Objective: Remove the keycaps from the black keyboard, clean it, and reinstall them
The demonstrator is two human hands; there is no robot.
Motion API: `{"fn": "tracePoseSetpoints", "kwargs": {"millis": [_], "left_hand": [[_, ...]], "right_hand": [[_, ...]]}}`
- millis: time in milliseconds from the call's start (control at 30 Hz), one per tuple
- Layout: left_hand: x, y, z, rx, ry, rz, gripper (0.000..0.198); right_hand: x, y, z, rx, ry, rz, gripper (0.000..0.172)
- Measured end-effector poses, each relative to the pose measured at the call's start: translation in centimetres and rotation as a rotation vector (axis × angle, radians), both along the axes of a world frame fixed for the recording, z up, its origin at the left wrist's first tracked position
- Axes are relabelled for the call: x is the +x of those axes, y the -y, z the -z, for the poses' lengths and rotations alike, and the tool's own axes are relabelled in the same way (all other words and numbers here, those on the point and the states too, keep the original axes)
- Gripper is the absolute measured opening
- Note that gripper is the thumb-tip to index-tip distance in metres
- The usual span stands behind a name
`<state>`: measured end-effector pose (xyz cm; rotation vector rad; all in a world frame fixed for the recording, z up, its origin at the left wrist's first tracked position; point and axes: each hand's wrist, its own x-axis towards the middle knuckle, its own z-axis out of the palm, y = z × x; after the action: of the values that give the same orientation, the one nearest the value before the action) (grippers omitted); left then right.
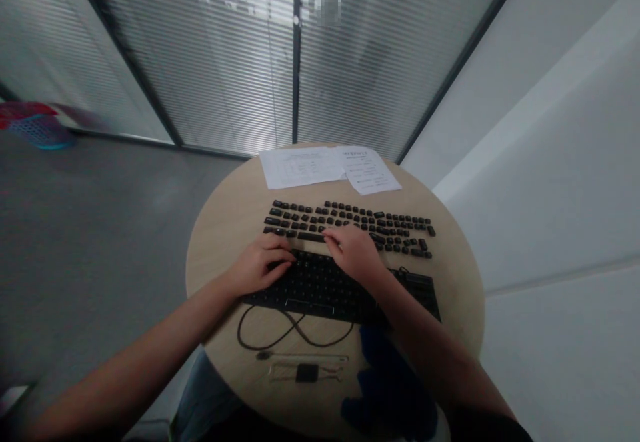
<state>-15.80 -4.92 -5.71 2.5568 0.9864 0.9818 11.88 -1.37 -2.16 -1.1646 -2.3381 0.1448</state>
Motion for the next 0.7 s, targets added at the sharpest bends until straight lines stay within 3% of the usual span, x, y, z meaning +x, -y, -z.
{"fn": "tracePoseSetpoints", "kwargs": {"millis": [133, 233, 333, 433, 533, 700], "left_hand": [[0.0, -0.1, -0.1, 0.006, -0.010, 0.023, 0.019], [-0.2, 0.0, 0.1, 0.025, -0.005, 0.007, 0.019], [-0.1, 0.3, 0.0, 0.084, 0.000, -0.048, 0.019], [0.4, -0.3, -1.1, 0.120, -0.037, -0.077, 0.023], [1.3, -3.4, -3.0, 0.019, -0.187, -0.109, 0.023], [3.6, -13.2, -4.6, -0.136, -0.363, -0.277, 0.019]], "right_hand": [[1.4, -7.3, -0.9, -0.146, 0.177, 0.209, 0.021], [1.3, -11.7, -0.6, -0.202, 0.213, 0.274, 0.023], [0.7, -14.2, 0.1, -0.238, 0.232, 0.270, 0.025], [0.2, -15.4, 0.6, -0.274, 0.258, 0.245, 0.022], [-0.2, -15.9, 0.9, -0.297, 0.271, 0.226, 0.018], [-0.9, -15.7, 0.9, -0.307, 0.256, 0.215, 0.016]]}}
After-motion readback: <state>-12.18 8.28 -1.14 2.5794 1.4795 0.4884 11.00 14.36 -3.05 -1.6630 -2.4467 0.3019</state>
